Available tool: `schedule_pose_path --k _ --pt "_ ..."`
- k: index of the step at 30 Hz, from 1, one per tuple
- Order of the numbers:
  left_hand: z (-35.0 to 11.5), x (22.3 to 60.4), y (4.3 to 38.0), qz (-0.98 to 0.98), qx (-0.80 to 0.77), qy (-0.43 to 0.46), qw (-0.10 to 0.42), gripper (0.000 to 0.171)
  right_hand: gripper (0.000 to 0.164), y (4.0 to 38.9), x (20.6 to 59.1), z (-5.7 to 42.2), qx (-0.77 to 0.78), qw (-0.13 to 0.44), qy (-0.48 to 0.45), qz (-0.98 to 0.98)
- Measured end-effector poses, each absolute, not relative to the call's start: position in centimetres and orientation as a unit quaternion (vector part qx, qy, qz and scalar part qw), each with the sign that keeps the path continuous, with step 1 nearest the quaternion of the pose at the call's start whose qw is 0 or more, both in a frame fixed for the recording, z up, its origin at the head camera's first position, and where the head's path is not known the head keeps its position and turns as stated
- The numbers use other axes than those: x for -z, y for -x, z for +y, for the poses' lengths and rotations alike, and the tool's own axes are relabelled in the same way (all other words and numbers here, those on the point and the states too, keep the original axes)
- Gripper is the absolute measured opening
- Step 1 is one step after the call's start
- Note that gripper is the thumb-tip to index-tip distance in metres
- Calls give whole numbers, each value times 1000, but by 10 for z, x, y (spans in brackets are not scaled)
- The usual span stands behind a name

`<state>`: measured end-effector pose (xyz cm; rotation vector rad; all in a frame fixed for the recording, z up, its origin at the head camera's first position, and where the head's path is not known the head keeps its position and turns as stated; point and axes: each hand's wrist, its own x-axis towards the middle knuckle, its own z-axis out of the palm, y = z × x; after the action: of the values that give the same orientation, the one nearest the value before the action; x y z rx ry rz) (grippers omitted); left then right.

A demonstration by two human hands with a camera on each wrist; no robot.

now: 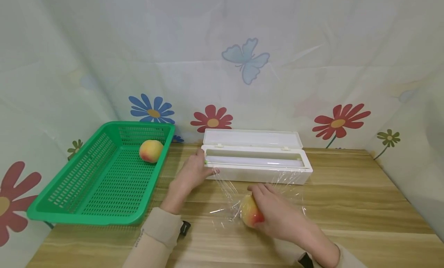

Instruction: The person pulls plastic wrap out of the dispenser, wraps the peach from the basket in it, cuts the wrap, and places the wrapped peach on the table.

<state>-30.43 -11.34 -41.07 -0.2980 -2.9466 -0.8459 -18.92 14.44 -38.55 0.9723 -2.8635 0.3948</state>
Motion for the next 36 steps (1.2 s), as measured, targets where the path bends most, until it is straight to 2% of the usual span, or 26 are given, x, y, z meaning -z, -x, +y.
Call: schedule_pose_path --k 7,11,23,30,32,36 --pt "-113 413 305 -954 285 89 27 87 54 192 384 145 -115 45 -311 -942" --pt "-114 413 306 -953 290 88 26 86 51 194 385 145 -120 54 -304 -944" --pt "-114 411 304 -951 292 94 31 86 46 197 389 146 -116 135 -328 -928" --pt "-114 411 303 -949 297 95 32 86 27 201 392 144 -105 177 -341 -917" --pt "-114 411 302 -949 298 95 32 86 31 202 393 144 -101 170 -340 -920" --pt "-114 411 303 -950 297 94 33 86 53 203 393 142 -106 126 -319 -933"
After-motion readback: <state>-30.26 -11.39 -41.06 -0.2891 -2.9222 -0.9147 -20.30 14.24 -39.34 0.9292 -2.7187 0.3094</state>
